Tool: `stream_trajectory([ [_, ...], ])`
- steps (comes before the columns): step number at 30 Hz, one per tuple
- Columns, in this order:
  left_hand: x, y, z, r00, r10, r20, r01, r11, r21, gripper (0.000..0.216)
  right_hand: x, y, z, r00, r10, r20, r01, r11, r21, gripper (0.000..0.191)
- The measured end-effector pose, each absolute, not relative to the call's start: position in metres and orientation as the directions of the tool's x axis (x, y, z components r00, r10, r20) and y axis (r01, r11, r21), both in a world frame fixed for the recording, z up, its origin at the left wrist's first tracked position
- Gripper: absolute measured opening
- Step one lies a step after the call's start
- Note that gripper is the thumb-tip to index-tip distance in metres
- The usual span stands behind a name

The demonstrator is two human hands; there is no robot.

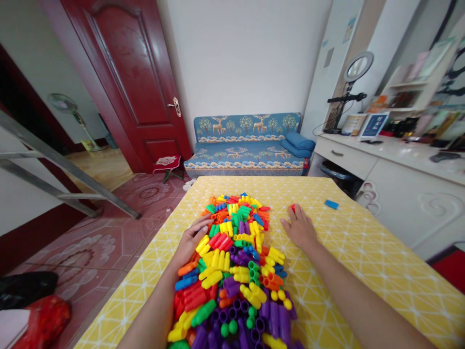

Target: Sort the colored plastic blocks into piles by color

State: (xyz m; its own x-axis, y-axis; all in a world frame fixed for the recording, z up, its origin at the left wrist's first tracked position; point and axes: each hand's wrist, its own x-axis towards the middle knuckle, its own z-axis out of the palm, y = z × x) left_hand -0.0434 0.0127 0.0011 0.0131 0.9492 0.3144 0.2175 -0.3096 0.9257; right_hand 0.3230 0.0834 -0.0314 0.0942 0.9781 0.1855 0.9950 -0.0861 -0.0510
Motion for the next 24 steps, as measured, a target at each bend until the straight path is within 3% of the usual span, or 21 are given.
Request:
stream_trajectory([
  [24,-0.043,0.011,0.003,0.016,0.95,0.312,0.222,-0.308,0.925,0.035,0.335,0.128,-0.027,0.052,0.995,0.09,0.997,-0.046,-0.066,0.075],
])
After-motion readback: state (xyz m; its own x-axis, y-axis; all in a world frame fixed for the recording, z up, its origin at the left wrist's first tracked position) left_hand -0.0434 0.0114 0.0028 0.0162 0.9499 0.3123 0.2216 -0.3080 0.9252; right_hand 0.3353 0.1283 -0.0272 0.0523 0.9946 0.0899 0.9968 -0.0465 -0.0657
